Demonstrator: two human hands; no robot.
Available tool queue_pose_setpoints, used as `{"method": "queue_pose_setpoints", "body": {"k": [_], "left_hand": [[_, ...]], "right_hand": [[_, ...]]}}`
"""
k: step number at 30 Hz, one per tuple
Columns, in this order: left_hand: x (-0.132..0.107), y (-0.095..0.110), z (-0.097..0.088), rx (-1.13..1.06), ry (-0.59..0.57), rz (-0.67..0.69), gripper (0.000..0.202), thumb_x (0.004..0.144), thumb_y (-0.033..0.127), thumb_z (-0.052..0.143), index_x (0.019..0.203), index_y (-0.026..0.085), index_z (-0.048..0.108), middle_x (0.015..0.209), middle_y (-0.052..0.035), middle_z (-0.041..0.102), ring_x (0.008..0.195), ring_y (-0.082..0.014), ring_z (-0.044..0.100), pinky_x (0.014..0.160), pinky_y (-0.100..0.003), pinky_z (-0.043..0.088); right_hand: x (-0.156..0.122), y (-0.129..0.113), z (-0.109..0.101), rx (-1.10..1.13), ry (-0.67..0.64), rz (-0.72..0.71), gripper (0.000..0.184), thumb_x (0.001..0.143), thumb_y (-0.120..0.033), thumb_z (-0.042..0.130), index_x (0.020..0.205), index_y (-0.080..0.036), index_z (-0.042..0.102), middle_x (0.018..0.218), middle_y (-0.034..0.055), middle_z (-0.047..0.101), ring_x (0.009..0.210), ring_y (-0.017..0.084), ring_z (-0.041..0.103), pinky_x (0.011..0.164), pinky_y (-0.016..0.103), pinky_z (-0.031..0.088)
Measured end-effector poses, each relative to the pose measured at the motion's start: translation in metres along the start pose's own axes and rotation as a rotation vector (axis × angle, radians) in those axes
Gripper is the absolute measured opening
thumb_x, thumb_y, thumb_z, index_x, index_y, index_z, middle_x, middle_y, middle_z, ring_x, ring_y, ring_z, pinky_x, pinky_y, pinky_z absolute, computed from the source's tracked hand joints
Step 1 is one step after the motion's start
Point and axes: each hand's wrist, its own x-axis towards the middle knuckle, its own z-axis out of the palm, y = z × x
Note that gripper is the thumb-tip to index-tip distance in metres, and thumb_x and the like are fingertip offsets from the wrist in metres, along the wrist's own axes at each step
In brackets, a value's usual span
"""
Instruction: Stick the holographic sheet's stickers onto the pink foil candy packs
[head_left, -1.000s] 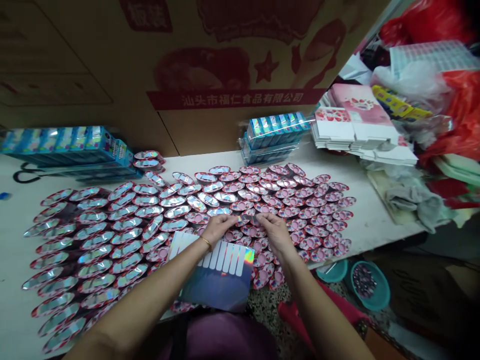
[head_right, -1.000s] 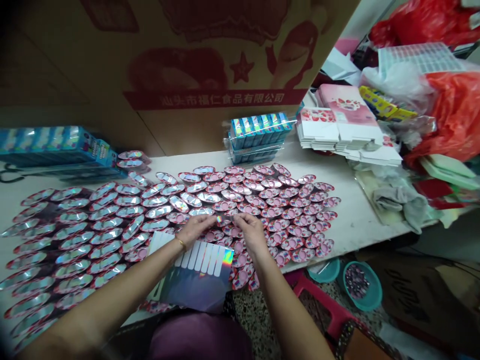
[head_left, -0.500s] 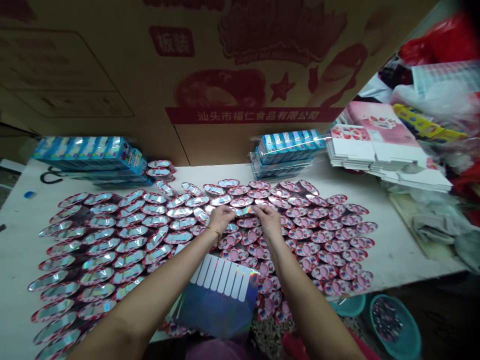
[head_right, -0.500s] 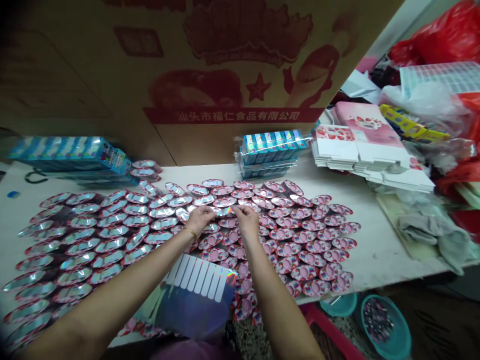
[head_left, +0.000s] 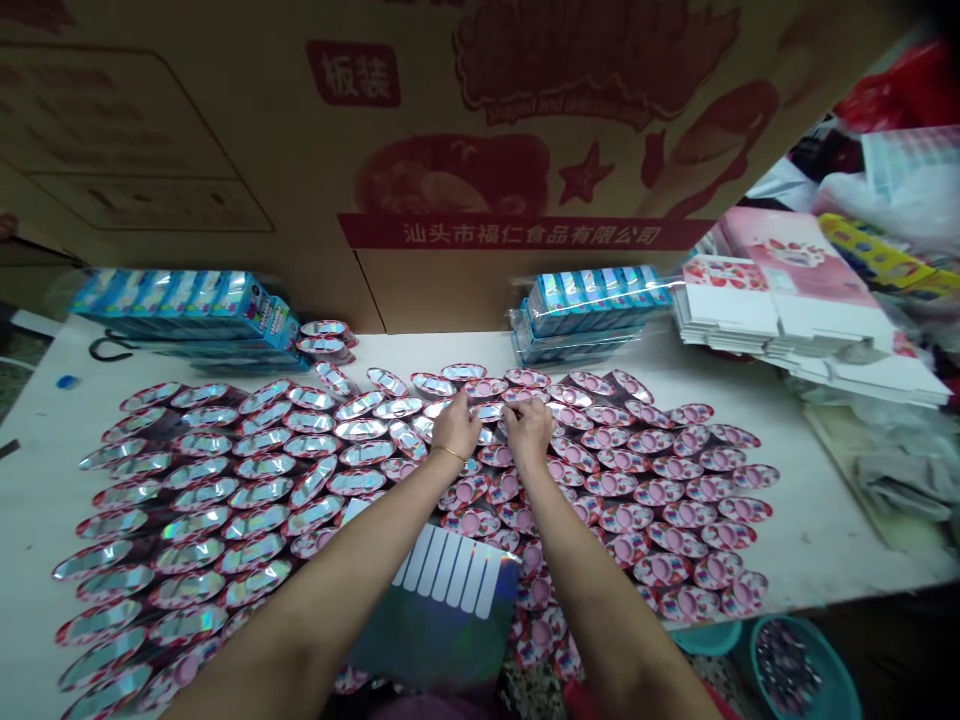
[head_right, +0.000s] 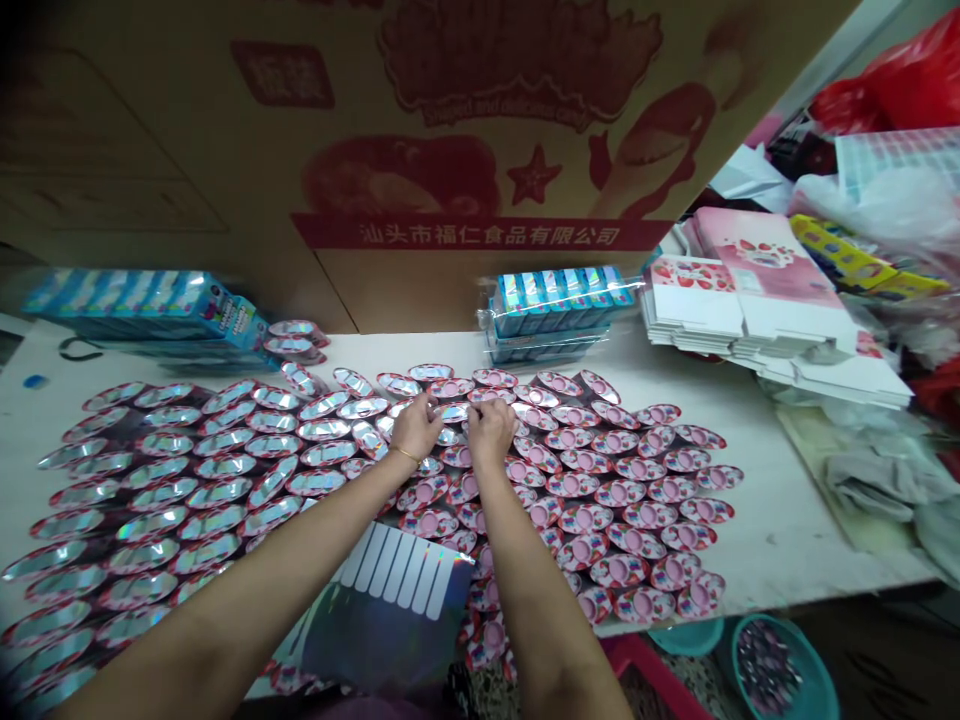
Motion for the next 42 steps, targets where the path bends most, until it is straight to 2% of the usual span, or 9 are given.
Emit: {"method": "queue_pose_setpoints", "body": {"k": [7,13,16,21,25,28,34,38,42], "left_hand": [[0.003,0.015,-0.008,0.191,-0.111,-0.093,0.038,0.072,0.02,0.049,0.109,0.015,0.047,0.084,-0.0115,0.062,0.08,-0.0264,0.059,0.067,-0.034,0.041],[-0.024,0.001,-0.015,0.373,-0.149,0.172,0.043,0.08,0.019,0.038,0.122,0.026,0.042,0.108,-0.0101,0.05,0.089,-0.0222,0.055,0.072,-0.032,0.041],[-0.026,-0.004,-0.017,0.458,-0.207,0.218,0.047,0.08,0.017,0.039,0.126,0.025,0.041,0.108,-0.0126,0.048,0.094,-0.0256,0.051,0.074,-0.035,0.039],[-0.036,-0.012,-0.038,0.382,-0.244,0.312,0.038,0.083,0.031,0.041,0.119,0.021,0.051,0.105,-0.0114,0.048,0.097,-0.0252,0.046,0.08,-0.036,0.036],[-0.08,-0.019,-0.052,0.265,-0.548,0.544,0.042,0.071,0.055,0.053,0.1,0.025,0.062,0.103,-0.0059,0.053,0.098,-0.0241,0.044,0.085,-0.035,0.032],[-0.111,-0.018,-0.048,0.28,-0.708,0.583,0.028,0.075,0.046,0.055,0.087,0.022,0.065,0.098,-0.0057,0.057,0.095,-0.0233,0.046,0.081,-0.034,0.031],[-0.121,-0.012,-0.034,0.38,-0.656,0.49,0.026,0.085,0.03,0.04,0.08,0.017,0.062,0.091,-0.0085,0.06,0.09,-0.0229,0.051,0.078,-0.036,0.032],[-0.129,-0.015,-0.03,0.394,-0.685,0.561,0.023,0.081,0.036,0.048,0.091,0.019,0.06,0.098,-0.0081,0.06,0.095,-0.0237,0.05,0.08,-0.037,0.032],[-0.134,-0.017,-0.023,0.385,-0.672,0.502,0.015,0.078,0.032,0.055,0.082,0.019,0.061,0.094,-0.0053,0.062,0.095,-0.022,0.051,0.081,-0.035,0.033]], "right_hand": [[0.007,-0.002,-0.009,-0.088,-0.087,0.043,0.021,0.081,-0.032,0.047,0.086,-0.02,0.063,0.078,0.0056,0.056,0.076,0.02,0.042,0.068,0.032,0.029],[-0.005,-0.001,-0.029,-0.34,-0.279,-0.276,0.032,0.082,-0.015,0.043,0.104,-0.031,0.061,0.087,0.0071,0.052,0.081,0.022,0.042,0.07,0.034,0.028],[-0.005,0.001,-0.032,-0.362,-0.28,-0.38,0.035,0.08,-0.014,0.046,0.108,-0.03,0.059,0.087,0.0095,0.053,0.081,0.023,0.042,0.071,0.036,0.03],[-0.003,0.011,-0.054,-0.128,-0.242,-0.191,0.03,0.082,-0.015,0.04,0.092,-0.021,0.068,0.086,0.0093,0.057,0.081,0.021,0.048,0.071,0.034,0.038],[-0.043,0.009,-0.102,0.224,-0.424,-0.159,0.026,0.086,-0.026,0.042,0.097,-0.023,0.065,0.086,0.0044,0.06,0.082,0.017,0.054,0.073,0.03,0.043],[-0.091,-0.002,-0.129,0.219,-0.564,-0.24,0.025,0.085,-0.031,0.048,0.103,-0.022,0.062,0.091,0.0051,0.061,0.086,0.017,0.054,0.076,0.029,0.044],[-0.156,-0.005,-0.126,-0.027,-0.609,-0.397,0.025,0.087,-0.021,0.043,0.106,-0.022,0.06,0.09,0.0064,0.06,0.083,0.016,0.053,0.074,0.028,0.043],[-0.167,-0.002,-0.123,0.026,-0.573,-0.266,0.028,0.088,-0.025,0.043,0.112,-0.02,0.056,0.088,0.0066,0.058,0.083,0.016,0.053,0.073,0.027,0.044],[-0.168,-0.003,-0.125,0.027,-0.551,-0.318,0.026,0.087,-0.023,0.043,0.109,-0.02,0.058,0.083,0.0055,0.059,0.079,0.017,0.051,0.07,0.029,0.044]]}}
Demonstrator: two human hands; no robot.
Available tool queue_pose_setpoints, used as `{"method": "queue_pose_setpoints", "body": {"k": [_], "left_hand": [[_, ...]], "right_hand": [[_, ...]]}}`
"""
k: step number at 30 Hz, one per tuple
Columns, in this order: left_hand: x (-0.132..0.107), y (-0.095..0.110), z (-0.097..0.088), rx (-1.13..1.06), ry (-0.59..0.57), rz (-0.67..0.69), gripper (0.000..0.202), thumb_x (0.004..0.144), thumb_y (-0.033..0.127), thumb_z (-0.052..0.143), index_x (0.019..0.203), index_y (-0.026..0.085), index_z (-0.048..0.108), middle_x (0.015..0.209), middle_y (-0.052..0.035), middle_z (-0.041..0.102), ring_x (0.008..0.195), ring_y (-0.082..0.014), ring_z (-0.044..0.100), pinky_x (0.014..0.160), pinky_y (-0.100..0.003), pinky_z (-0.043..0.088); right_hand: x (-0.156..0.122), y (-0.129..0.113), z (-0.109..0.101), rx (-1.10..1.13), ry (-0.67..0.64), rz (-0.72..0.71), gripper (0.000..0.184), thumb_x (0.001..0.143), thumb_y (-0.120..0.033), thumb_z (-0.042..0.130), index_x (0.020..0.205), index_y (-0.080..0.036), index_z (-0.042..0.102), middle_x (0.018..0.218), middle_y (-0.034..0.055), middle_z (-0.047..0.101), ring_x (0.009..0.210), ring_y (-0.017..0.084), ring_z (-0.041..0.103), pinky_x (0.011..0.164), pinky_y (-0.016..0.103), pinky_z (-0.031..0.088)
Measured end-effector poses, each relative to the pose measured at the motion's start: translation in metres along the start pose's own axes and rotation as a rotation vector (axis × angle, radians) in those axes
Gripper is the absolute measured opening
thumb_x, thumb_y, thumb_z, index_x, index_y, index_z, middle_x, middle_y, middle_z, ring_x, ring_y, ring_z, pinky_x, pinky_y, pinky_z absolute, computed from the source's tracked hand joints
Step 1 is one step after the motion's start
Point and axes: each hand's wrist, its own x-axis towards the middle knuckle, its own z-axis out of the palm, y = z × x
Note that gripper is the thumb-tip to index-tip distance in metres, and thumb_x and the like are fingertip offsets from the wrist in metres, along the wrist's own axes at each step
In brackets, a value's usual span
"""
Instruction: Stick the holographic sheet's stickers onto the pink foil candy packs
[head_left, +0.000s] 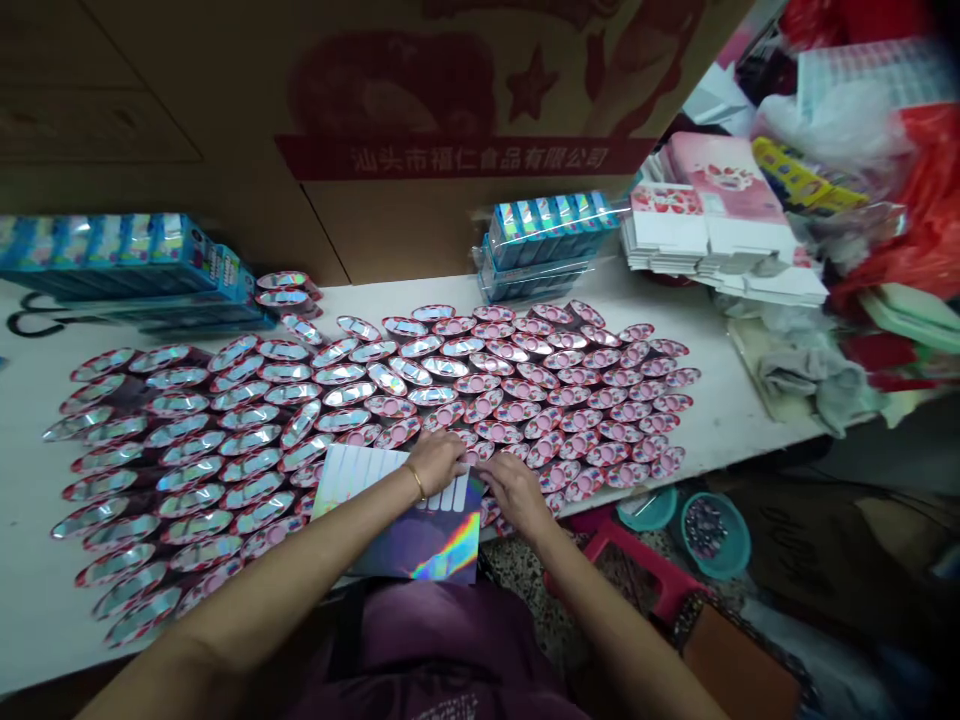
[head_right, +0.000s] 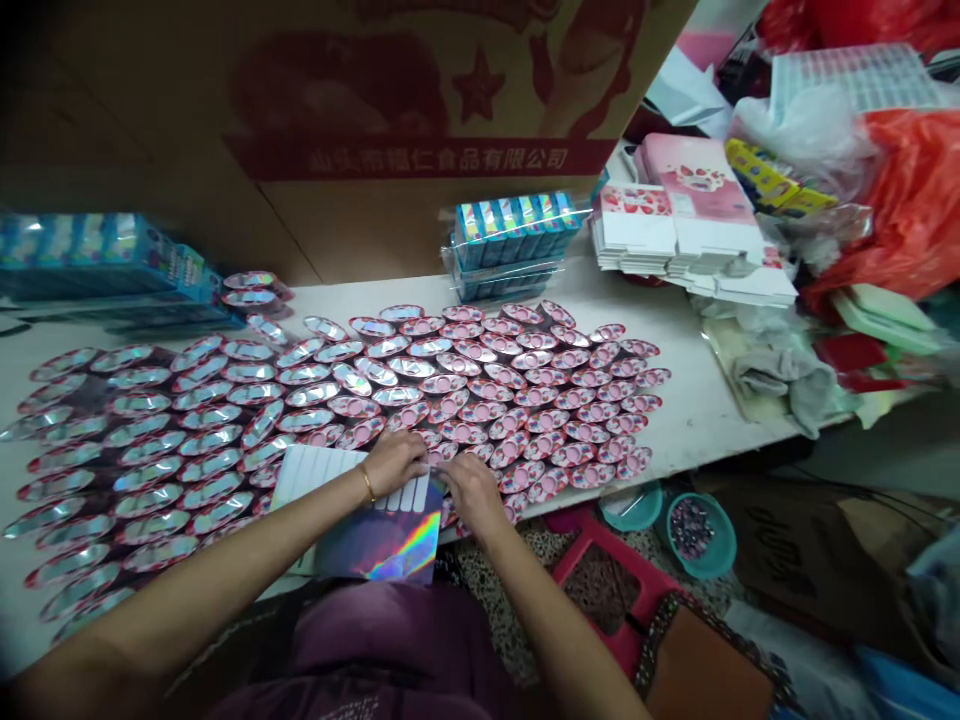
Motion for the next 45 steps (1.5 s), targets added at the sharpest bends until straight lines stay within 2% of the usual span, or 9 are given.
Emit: {"method": "queue_pose_setpoints", "body": {"k": [7,14,20,23,27,31,38,42,45], "left_hand": [[0.012,-0.007,-0.003,-0.144,-0.015,-0.075,0.015,0.079,0.029,0.051,0.075,0.018,0.062,0.083,-0.0021,0.065,0.085,-0.0172,0.055,0.075,-0.029,0.035],[0.011,-0.007,-0.002,-0.152,0.032,-0.072,0.014,0.079,0.028,0.051,0.076,0.018,0.061,0.085,-0.0033,0.064,0.086,-0.0182,0.054,0.077,-0.031,0.034],[0.007,-0.008,0.003,-0.105,0.171,0.012,0.015,0.08,0.025,0.05,0.078,0.017,0.062,0.086,-0.0075,0.062,0.09,-0.022,0.051,0.083,-0.038,0.032],[0.011,-0.014,0.004,-0.466,0.247,-0.009,0.023,0.081,0.03,0.046,0.086,0.018,0.065,0.087,-0.0061,0.063,0.088,-0.019,0.053,0.081,-0.033,0.035],[0.023,-0.017,-0.008,-1.186,0.328,-0.276,0.049,0.082,0.05,0.034,0.091,0.014,0.065,0.073,-0.005,0.064,0.066,-0.0142,0.055,0.06,-0.025,0.039],[0.034,-0.017,-0.023,-1.483,0.359,-0.357,0.039,0.065,0.048,0.061,0.077,0.011,0.065,0.067,-0.0039,0.064,0.058,-0.0102,0.052,0.054,-0.021,0.037],[0.073,-0.049,-0.044,-1.204,0.622,-0.386,0.024,0.061,0.036,0.064,0.069,0.013,0.065,0.06,-0.0001,0.062,0.056,-0.0102,0.052,0.056,-0.022,0.039],[0.108,-0.074,-0.07,-0.782,0.731,-0.508,0.02,0.067,0.032,0.059,0.07,0.014,0.068,0.066,-0.0028,0.066,0.065,-0.0147,0.057,0.06,-0.024,0.04],[0.127,-0.082,-0.088,-0.566,0.692,-0.606,0.021,0.07,0.031,0.056,0.074,0.015,0.069,0.073,-0.006,0.068,0.071,-0.0177,0.06,0.063,-0.026,0.041]], "right_hand": [[0.003,0.0,0.003,-0.328,0.066,-0.148,0.035,0.086,-0.014,0.039,0.117,-0.017,0.053,0.104,0.0107,0.059,0.087,0.021,0.048,0.072,0.033,0.04],[0.004,0.001,-0.005,-0.179,0.105,-0.261,0.026,0.086,-0.016,0.041,0.104,-0.017,0.059,0.108,0.0098,0.058,0.1,0.021,0.047,0.081,0.034,0.039],[0.039,-0.021,-0.057,0.473,-0.002,0.166,0.015,0.083,-0.024,0.046,0.079,-0.019,0.06,0.081,0.004,0.059,0.077,0.014,0.053,0.07,0.028,0.042],[0.065,-0.014,-0.072,0.761,0.049,0.462,0.015,0.077,-0.032,0.053,0.074,-0.018,0.059,0.069,0.0001,0.057,0.064,0.012,0.051,0.06,0.024,0.04],[0.09,0.006,-0.065,1.004,0.155,0.662,0.02,0.067,-0.037,0.062,0.068,-0.017,0.059,0.057,-0.004,0.053,0.05,0.008,0.043,0.051,0.021,0.033],[0.103,0.018,-0.05,1.105,0.248,0.745,0.023,0.062,-0.038,0.066,0.068,-0.017,0.061,0.052,-0.005,0.052,0.046,0.007,0.039,0.046,0.021,0.029],[0.155,0.038,-0.017,1.025,0.397,0.654,0.023,0.06,-0.038,0.065,0.067,-0.017,0.062,0.06,-0.0018,0.058,0.055,0.012,0.049,0.057,0.025,0.038],[0.202,0.053,-0.002,0.664,0.565,0.488,0.018,0.069,-0.035,0.058,0.067,-0.017,0.061,0.069,0.0014,0.058,0.068,0.015,0.051,0.068,0.028,0.04],[0.229,0.062,0.001,0.363,0.551,0.397,0.016,0.074,-0.03,0.053,0.066,-0.018,0.061,0.074,0.0037,0.058,0.077,0.017,0.049,0.076,0.031,0.036]]}}
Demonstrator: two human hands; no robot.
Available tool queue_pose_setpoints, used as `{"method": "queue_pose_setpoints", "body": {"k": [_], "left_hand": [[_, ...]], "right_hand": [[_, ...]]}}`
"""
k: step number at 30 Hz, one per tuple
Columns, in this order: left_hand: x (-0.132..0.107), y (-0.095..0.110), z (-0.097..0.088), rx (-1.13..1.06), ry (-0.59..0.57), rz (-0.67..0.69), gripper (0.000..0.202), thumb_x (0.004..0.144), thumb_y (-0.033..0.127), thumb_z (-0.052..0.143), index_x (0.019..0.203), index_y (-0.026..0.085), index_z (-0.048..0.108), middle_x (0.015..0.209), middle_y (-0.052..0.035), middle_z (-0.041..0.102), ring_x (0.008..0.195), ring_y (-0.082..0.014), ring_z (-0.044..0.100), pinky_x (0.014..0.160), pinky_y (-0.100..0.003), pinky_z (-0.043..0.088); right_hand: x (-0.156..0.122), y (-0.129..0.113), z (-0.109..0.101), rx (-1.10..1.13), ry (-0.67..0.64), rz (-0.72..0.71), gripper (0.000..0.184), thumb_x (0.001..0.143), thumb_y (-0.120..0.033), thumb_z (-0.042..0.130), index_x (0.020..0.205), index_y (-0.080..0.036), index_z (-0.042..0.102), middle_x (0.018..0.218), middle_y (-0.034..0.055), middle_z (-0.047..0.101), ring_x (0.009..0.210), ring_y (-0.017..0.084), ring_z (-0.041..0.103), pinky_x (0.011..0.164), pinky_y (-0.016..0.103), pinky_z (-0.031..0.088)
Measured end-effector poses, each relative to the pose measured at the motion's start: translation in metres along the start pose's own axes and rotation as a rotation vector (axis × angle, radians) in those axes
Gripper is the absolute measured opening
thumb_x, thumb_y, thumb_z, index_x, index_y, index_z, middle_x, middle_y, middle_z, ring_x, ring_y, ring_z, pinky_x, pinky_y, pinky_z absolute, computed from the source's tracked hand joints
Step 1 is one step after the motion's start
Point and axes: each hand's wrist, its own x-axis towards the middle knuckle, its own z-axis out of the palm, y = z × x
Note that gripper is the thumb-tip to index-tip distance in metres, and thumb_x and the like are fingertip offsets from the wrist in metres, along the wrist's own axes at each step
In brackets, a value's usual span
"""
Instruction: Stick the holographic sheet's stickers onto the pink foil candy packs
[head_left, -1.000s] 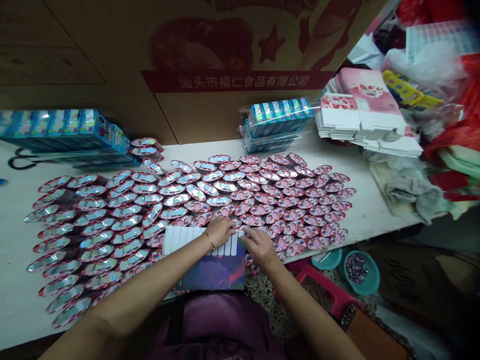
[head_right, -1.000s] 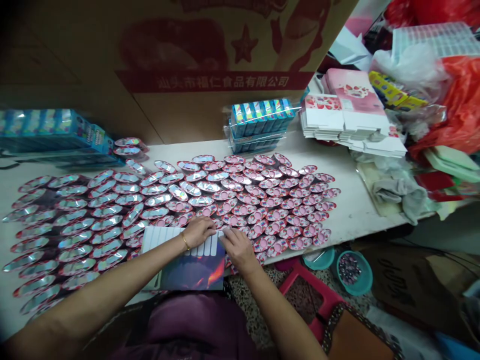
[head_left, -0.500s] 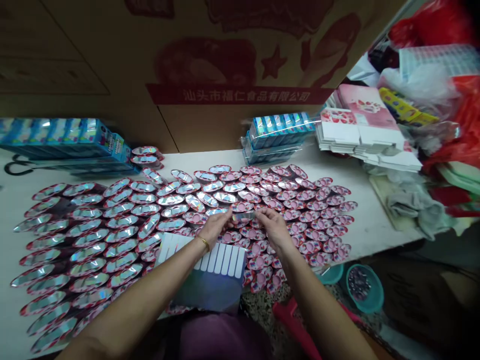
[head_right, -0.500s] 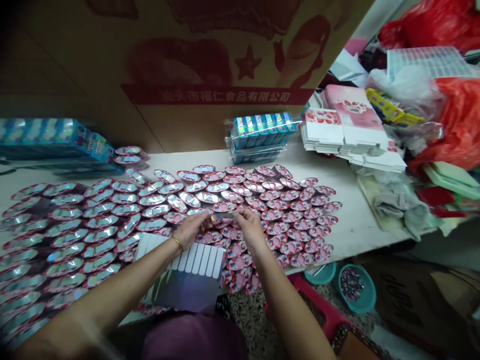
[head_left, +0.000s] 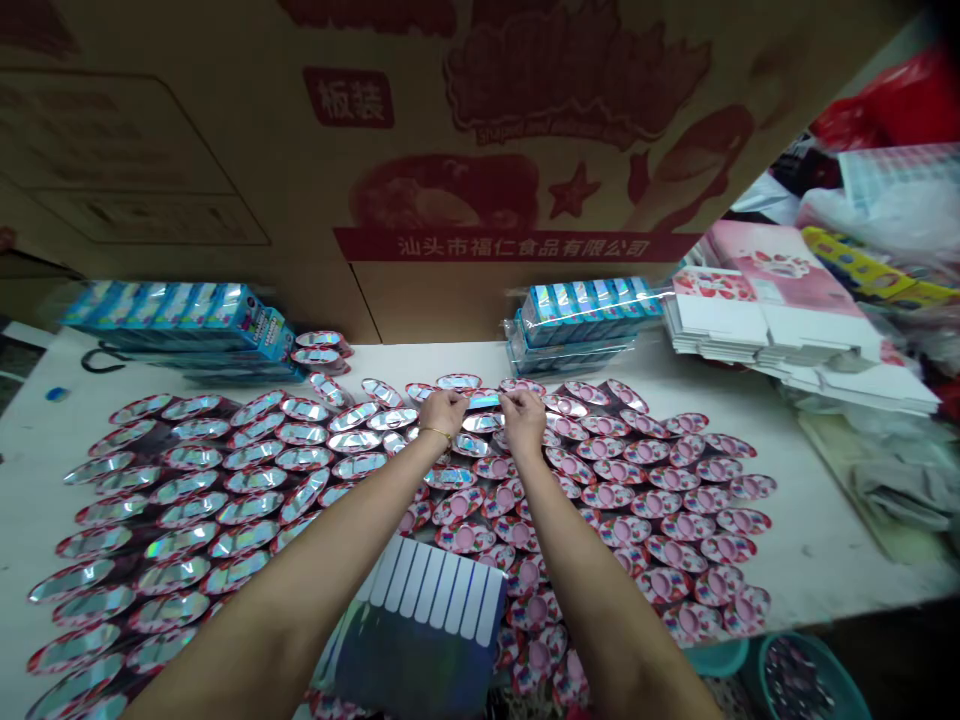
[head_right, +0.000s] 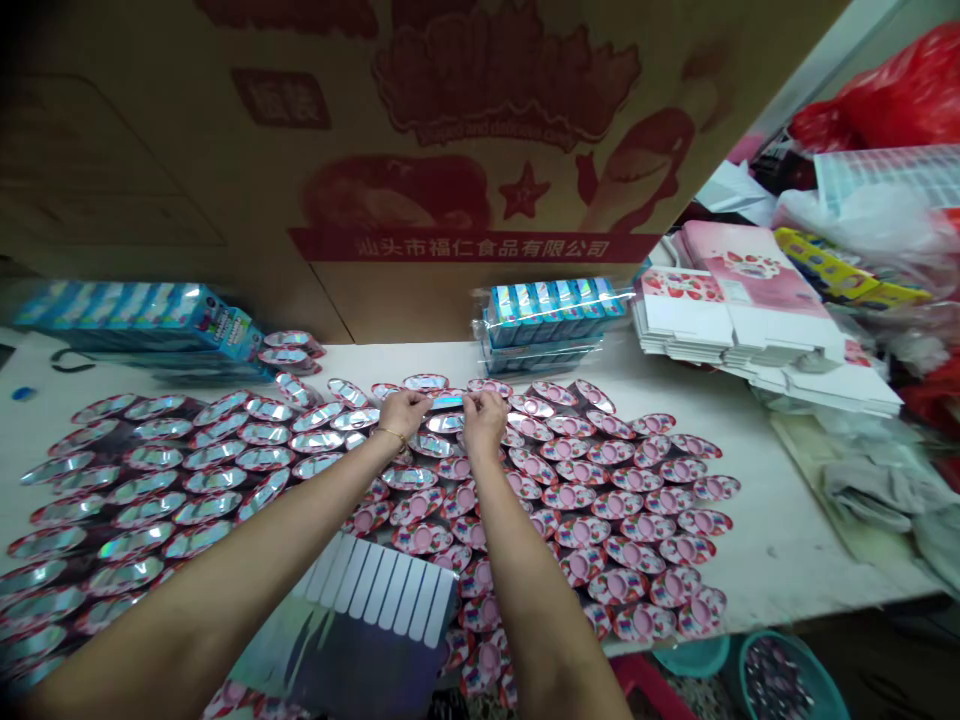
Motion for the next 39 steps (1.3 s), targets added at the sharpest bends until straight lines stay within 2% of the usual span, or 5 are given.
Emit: {"method": "queue_pose_setpoints", "body": {"k": [13,23,26,31,39], "left_hand": [[0.014,0.017,-0.003,0.437,-0.035,-0.033,0.024,0.073,0.024,0.051,0.09,0.015,0.066,0.085,-0.0123,0.067,0.08,-0.024,0.06,0.067,-0.031,0.042],[-0.027,-0.003,-0.028,0.593,-0.062,0.437,0.037,0.078,0.019,0.044,0.113,0.021,0.055,0.106,-0.0128,0.053,0.1,-0.0282,0.046,0.085,-0.042,0.034],[-0.052,-0.03,-0.068,0.466,0.073,0.37,0.039,0.083,0.03,0.039,0.119,0.019,0.05,0.111,-0.0112,0.053,0.104,-0.0254,0.046,0.089,-0.038,0.034],[-0.135,-0.124,-0.148,0.366,-0.022,0.094,0.047,0.082,0.046,0.036,0.116,0.018,0.051,0.096,-0.0072,0.061,0.091,-0.0216,0.055,0.082,-0.032,0.042],[-0.202,-0.181,-0.151,-0.037,-0.093,0.025,0.064,0.066,0.031,0.058,0.126,0.017,0.04,0.11,-0.0089,0.052,0.09,-0.0182,0.053,0.08,-0.033,0.045]], "right_hand": [[0.021,0.002,0.01,-0.433,-0.087,-0.057,0.016,0.077,-0.026,0.051,0.077,-0.019,0.065,0.084,0.0077,0.057,0.082,0.022,0.043,0.071,0.033,0.028],[0.008,-0.004,-0.022,-0.507,-0.254,-0.387,0.03,0.075,-0.011,0.048,0.096,-0.025,0.065,0.095,0.009,0.058,0.088,0.023,0.046,0.076,0.036,0.033],[-0.026,-0.009,-0.066,-0.254,-0.212,-0.172,0.028,0.082,-0.022,0.04,0.091,-0.019,0.067,0.09,0.0074,0.06,0.086,0.02,0.051,0.075,0.032,0.038],[-0.158,-0.022,-0.135,0.028,-0.709,0.326,0.029,0.074,-0.045,0.055,0.082,-0.02,0.068,0.073,0.0027,0.066,0.069,0.019,0.058,0.065,0.03,0.044],[-0.261,-0.048,-0.094,0.39,-0.386,0.535,0.03,0.065,-0.046,0.063,0.068,-0.022,0.046,0.05,-0.007,0.046,0.043,0.01,0.043,0.043,0.022,0.034]]}}
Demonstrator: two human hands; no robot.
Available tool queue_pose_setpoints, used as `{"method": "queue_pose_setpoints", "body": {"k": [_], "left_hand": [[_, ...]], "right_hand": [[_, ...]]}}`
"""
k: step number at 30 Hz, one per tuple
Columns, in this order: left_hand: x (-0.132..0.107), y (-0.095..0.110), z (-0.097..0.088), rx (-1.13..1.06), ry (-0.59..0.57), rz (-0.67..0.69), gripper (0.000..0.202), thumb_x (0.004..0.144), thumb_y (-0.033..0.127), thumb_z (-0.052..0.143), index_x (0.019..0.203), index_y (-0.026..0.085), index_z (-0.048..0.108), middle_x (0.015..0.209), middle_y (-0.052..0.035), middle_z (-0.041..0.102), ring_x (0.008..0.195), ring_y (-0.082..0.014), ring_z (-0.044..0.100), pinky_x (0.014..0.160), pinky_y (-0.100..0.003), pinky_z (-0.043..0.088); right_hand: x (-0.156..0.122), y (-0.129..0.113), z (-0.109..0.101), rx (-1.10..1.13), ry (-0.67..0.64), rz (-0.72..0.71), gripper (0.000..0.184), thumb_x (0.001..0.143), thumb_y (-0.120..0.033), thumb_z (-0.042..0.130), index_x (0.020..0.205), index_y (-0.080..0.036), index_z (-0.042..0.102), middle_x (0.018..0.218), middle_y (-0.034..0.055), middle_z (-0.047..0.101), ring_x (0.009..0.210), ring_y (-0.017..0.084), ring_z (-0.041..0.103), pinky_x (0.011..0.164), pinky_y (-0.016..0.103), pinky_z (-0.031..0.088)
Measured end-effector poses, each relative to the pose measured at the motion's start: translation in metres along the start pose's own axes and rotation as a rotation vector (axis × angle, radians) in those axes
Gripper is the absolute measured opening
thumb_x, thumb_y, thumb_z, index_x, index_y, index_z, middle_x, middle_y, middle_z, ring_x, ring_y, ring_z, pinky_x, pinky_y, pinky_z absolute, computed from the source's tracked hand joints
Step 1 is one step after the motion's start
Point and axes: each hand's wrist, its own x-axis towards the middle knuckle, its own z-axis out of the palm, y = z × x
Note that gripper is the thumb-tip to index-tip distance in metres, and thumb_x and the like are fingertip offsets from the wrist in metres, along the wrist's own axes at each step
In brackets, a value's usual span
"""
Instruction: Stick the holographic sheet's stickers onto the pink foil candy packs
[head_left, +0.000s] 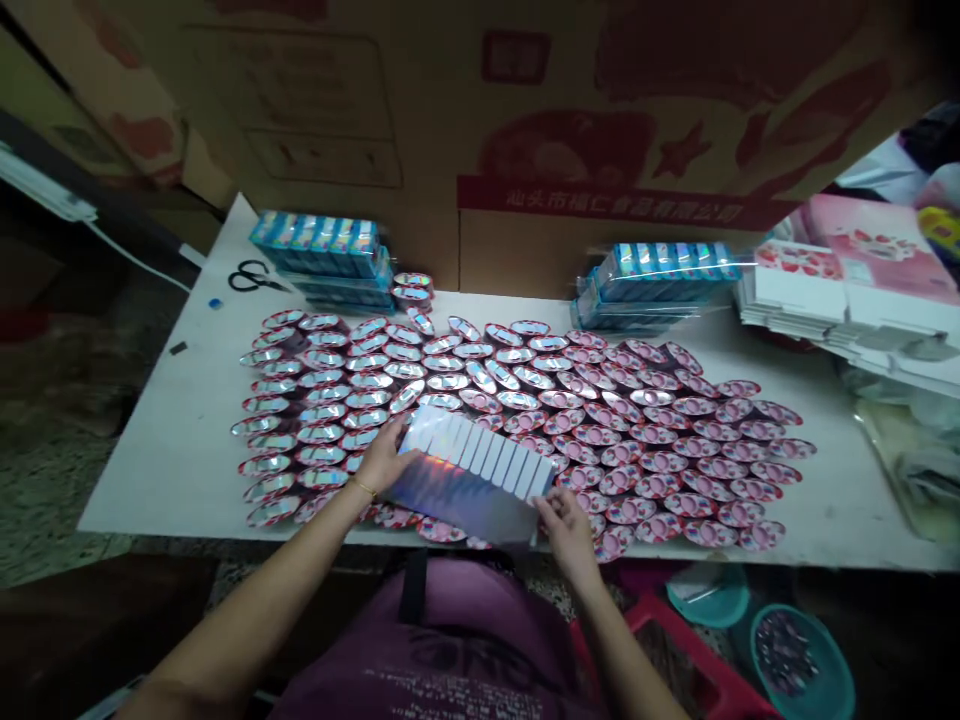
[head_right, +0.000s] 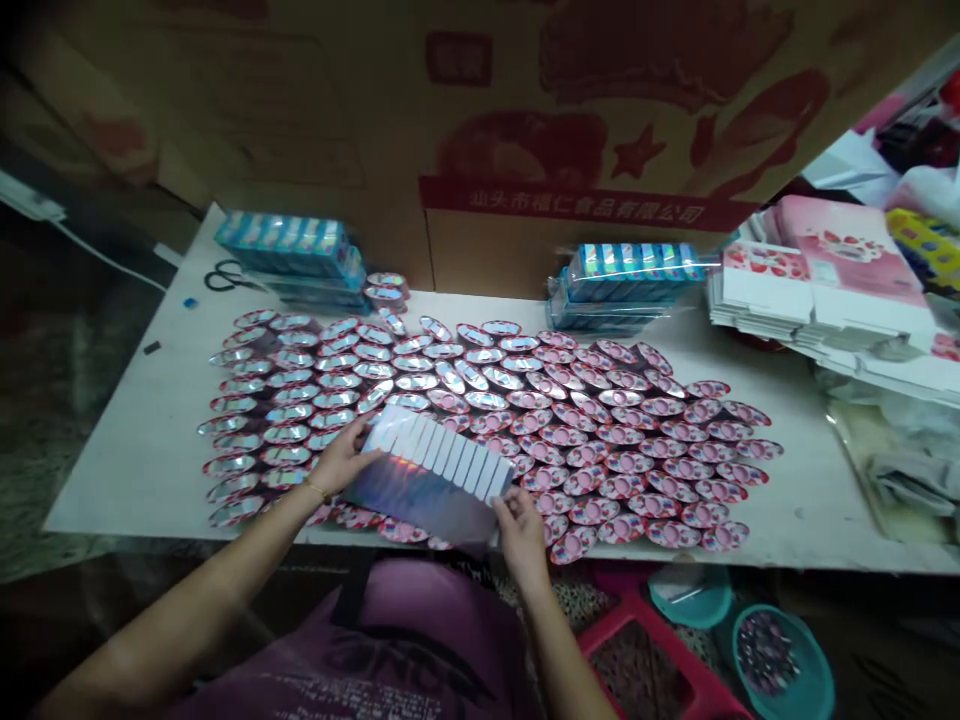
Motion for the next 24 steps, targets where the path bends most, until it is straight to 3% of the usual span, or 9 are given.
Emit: {"method": "queue_pose_setpoints", "body": {"k": [3,6,8,10,13,15,17,20,24], "left_hand": [[-0.012,0.004,-0.012,-0.229,-0.018,-0.01,0.072,0.064,0.022,0.059,0.131,0.022,0.034,0.096,-0.0026,0.053,0.074,-0.0112,0.052,0.068,-0.025,0.046],[-0.032,0.007,-0.032,-0.411,-0.103,0.002,0.071,0.066,0.023,0.058,0.132,0.021,0.033,0.076,0.003,0.052,0.064,-0.008,0.05,0.063,-0.022,0.043],[-0.046,0.006,-0.045,-0.47,-0.125,0.017,0.063,0.068,0.026,0.058,0.128,0.018,0.041,0.072,0.0025,0.054,0.066,-0.009,0.051,0.066,-0.024,0.044],[-0.058,0.004,-0.059,-0.461,-0.083,0.043,0.047,0.071,0.03,0.056,0.116,0.017,0.055,0.081,-0.0019,0.06,0.078,-0.0132,0.054,0.075,-0.027,0.044],[-0.074,0.001,-0.083,-0.366,-0.004,0.136,0.032,0.076,0.033,0.051,0.101,0.017,0.065,0.099,-0.0062,0.063,0.098,-0.0187,0.052,0.087,-0.032,0.04],[-0.085,-0.001,-0.101,-0.298,0.016,0.217,0.036,0.075,0.035,0.054,0.106,0.017,0.063,0.103,-0.0066,0.061,0.099,-0.0193,0.052,0.089,-0.032,0.039],[-0.095,-0.001,-0.118,-0.232,-0.002,0.283,0.046,0.07,0.036,0.061,0.112,0.017,0.059,0.102,-0.0065,0.06,0.096,-0.0191,0.053,0.088,-0.032,0.04],[-0.109,-0.003,-0.135,-0.148,-0.002,0.347,0.046,0.068,0.035,0.065,0.109,0.016,0.061,0.095,-0.0061,0.06,0.09,-0.0182,0.054,0.084,-0.03,0.042],[-0.126,-0.004,-0.144,-0.032,0.102,0.428,0.026,0.077,0.032,0.056,0.095,0.017,0.067,0.078,-0.0046,0.056,0.077,-0.0147,0.053,0.073,-0.027,0.044]], "right_hand": [[-0.001,-0.008,0.002,0.077,0.06,-0.031,0.029,0.068,-0.045,0.06,0.079,-0.022,0.046,0.053,-0.0076,0.048,0.043,0.01,0.044,0.043,0.021,0.035],[-0.006,-0.016,0.003,0.097,0.146,-0.116,0.033,0.069,-0.043,0.06,0.093,-0.023,0.05,0.064,-0.0042,0.059,0.052,0.012,0.053,0.051,0.023,0.042],[-0.014,-0.022,0.009,0.107,0.202,-0.171,0.04,0.069,-0.041,0.06,0.103,-0.022,0.052,0.07,-0.0008,0.064,0.059,0.014,0.058,0.056,0.025,0.045],[-0.026,-0.031,0.018,0.113,0.248,-0.203,0.041,0.067,-0.04,0.062,0.102,-0.02,0.058,0.079,0.003,0.067,0.069,0.015,0.06,0.062,0.027,0.047],[-0.05,-0.051,0.032,0.105,0.114,-0.137,0.041,0.062,-0.038,0.067,0.099,-0.02,0.064,0.097,0.0056,0.066,0.081,0.018,0.061,0.068,0.029,0.049],[-0.065,-0.064,0.039,0.081,-0.064,-0.084,0.053,0.056,-0.034,0.073,0.106,-0.022,0.062,0.106,0.0053,0.063,0.086,0.02,0.06,0.07,0.03,0.05],[-0.077,-0.074,0.043,0.045,-0.141,-0.089,0.061,0.05,-0.031,0.077,0.109,-0.023,0.061,0.111,0.0046,0.061,0.091,0.021,0.059,0.072,0.03,0.05],[-0.081,-0.082,0.046,-0.063,-0.138,-0.125,0.054,0.05,-0.034,0.077,0.101,-0.023,0.065,0.103,0.0042,0.064,0.089,0.021,0.058,0.073,0.031,0.049],[-0.075,-0.09,0.043,-0.342,-0.197,-0.284,0.034,0.06,-0.043,0.07,0.089,-0.023,0.07,0.085,0.0054,0.066,0.079,0.021,0.059,0.071,0.034,0.047]]}}
